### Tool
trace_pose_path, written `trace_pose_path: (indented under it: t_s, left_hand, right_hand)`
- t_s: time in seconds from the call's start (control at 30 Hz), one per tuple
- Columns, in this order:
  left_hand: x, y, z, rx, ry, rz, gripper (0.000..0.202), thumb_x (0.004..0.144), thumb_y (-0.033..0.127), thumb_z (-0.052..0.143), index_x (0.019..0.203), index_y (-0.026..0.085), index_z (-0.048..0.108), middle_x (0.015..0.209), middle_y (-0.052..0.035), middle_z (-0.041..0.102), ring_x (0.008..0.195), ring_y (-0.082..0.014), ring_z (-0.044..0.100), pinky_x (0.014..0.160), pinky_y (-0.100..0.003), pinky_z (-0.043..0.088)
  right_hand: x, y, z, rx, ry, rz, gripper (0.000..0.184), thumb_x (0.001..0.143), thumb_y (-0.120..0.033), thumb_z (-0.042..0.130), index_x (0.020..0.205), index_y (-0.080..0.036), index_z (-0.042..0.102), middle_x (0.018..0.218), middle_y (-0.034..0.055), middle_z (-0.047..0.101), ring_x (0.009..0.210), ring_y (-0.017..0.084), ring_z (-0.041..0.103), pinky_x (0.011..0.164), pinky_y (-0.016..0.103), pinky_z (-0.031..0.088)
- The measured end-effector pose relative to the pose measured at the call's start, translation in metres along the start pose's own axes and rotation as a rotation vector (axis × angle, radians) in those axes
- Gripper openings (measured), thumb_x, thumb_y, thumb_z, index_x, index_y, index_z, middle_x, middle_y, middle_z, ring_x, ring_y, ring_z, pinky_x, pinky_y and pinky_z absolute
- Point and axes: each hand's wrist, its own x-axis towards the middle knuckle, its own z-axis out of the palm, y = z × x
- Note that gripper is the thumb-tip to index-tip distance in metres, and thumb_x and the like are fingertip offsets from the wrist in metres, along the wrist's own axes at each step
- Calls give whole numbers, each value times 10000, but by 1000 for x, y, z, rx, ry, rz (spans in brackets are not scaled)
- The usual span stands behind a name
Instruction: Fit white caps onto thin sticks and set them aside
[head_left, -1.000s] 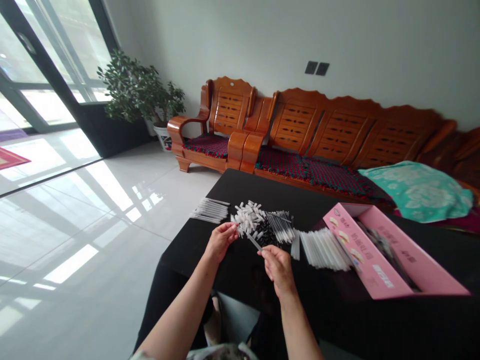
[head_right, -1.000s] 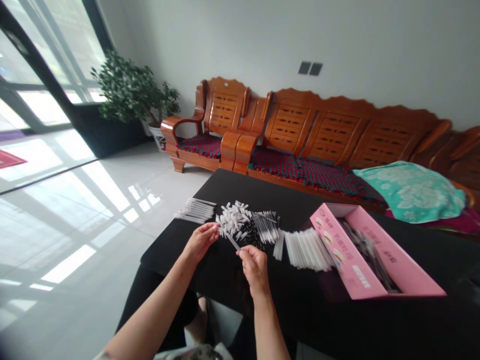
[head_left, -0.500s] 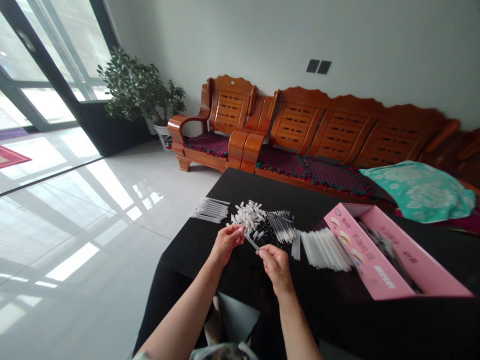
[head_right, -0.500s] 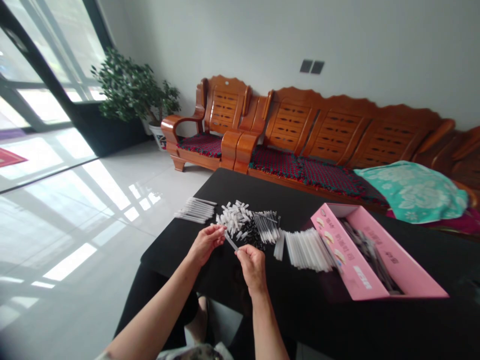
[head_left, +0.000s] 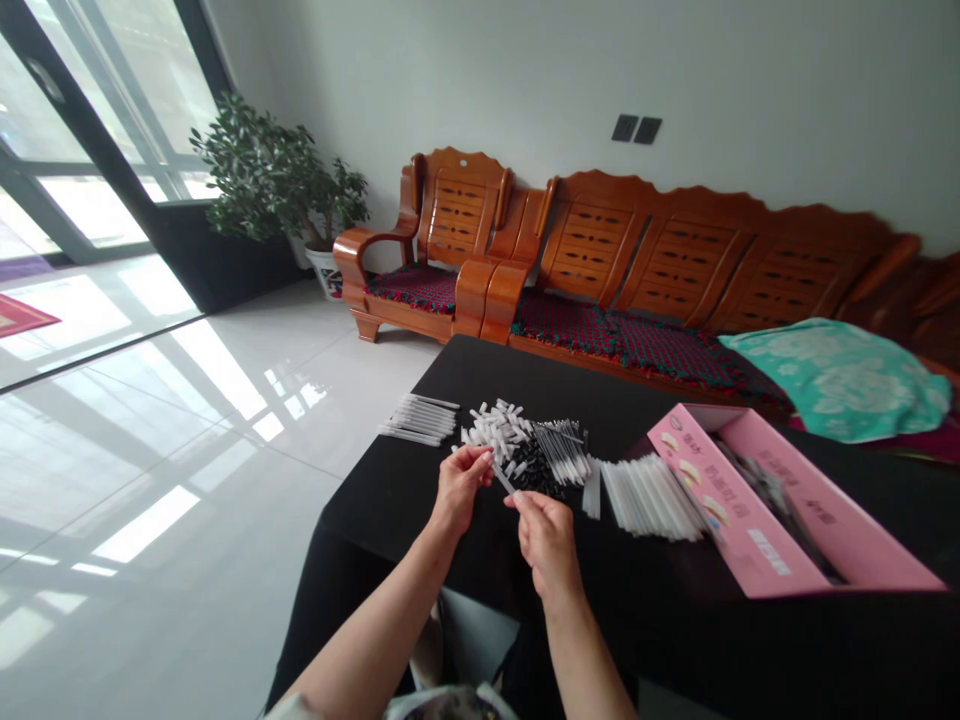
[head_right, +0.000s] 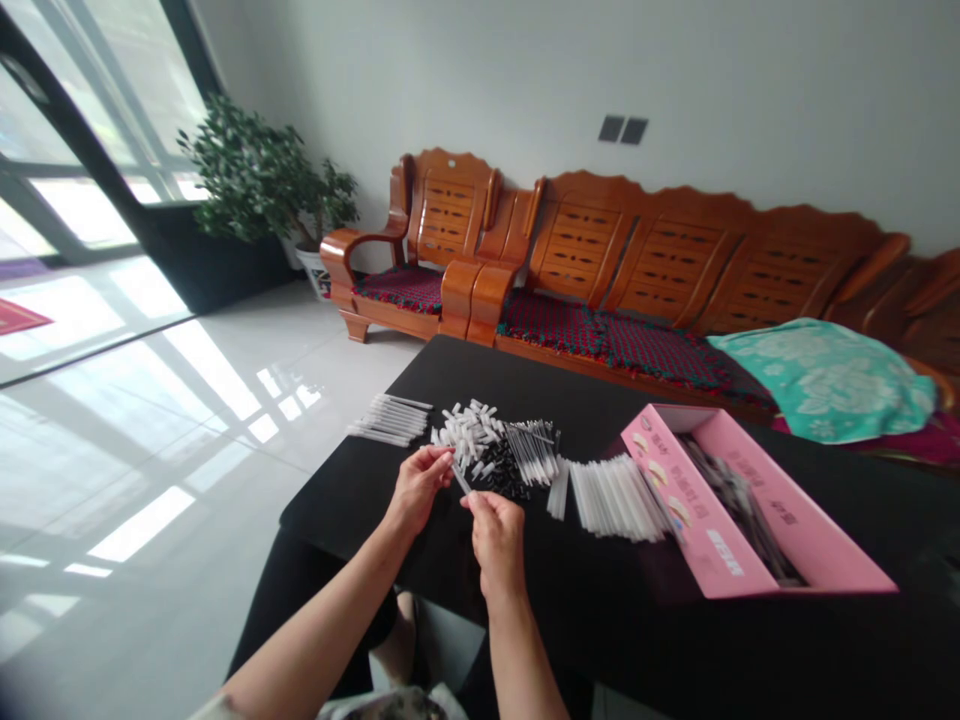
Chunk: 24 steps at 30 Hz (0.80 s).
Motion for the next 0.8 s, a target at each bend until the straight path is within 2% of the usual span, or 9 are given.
trace_pose_path:
  t_s: [0.1, 0.37, 0.43, 0.57, 0.63, 0.7, 0.8]
  left_hand:
    - [-1, 2, 1, 0, -9, 24, 309, 689, 355, 806, 848, 108, 712, 624, 10, 594, 522, -63, 498, 501, -185, 393]
    - [-4, 9, 2, 13, -51, 42, 288, 728, 345, 780, 876, 108, 710, 641, 8, 585, 531, -62, 494, 509, -187, 388]
    - [-5, 9, 3, 26, -65, 58, 282, 735, 342, 774, 884, 110, 710, 645, 6, 588, 531, -62, 498, 510, -185, 386]
    - [0, 10, -1, 51, -60, 28, 313, 701, 370, 788, 863, 114, 705, 629, 2, 601, 525, -73, 518, 515, -196, 408]
    - [11, 16, -11, 66, -1, 28, 332, 675, 386, 794, 838, 112, 699, 617, 2, 606, 514, -77, 521, 514, -203, 421]
    - [29, 26, -28, 86, 132, 104, 339, 651, 388, 792, 819, 111, 689, 598, 10, 602, 501, -76, 520, 519, -209, 437]
    - [67, 45, -62, 159, 342, 249, 329, 637, 378, 769, 804, 115, 666, 614, 9, 618, 519, -96, 567, 564, -236, 495]
  right_hand:
    - [-2, -2, 4, 204, -22, 132, 337, 703, -459, 715, 736, -127, 667, 372, -121, 295, 292, 38, 201, 294, 187, 115]
    - [2, -4, -6, 501, -180, 358, 295, 638, -382, 786, 693, -110, 685, 331, -134, 259, 272, 21, 183, 266, 172, 162]
    - [3, -3, -5, 526, -197, 378, 298, 637, -381, 791, 697, -108, 688, 329, -135, 257, 271, 19, 180, 264, 170, 169]
    - [6, -1, -2, 472, -178, 313, 369, 632, -419, 817, 761, -94, 698, 345, -132, 291, 268, 23, 230, 263, 166, 192]
    - [10, 0, -4, 396, -150, 274, 441, 662, -485, 795, 831, -88, 701, 377, -98, 402, 277, 48, 336, 267, 174, 247]
    - [14, 3, -12, 319, -86, 219, 494, 693, -541, 758, 890, -93, 697, 453, -40, 542, 320, 88, 459, 285, 193, 322]
    - [20, 8, -29, 291, 29, 159, 467, 671, -525, 777, 878, -115, 691, 501, -18, 602, 343, 97, 500, 305, 197, 361]
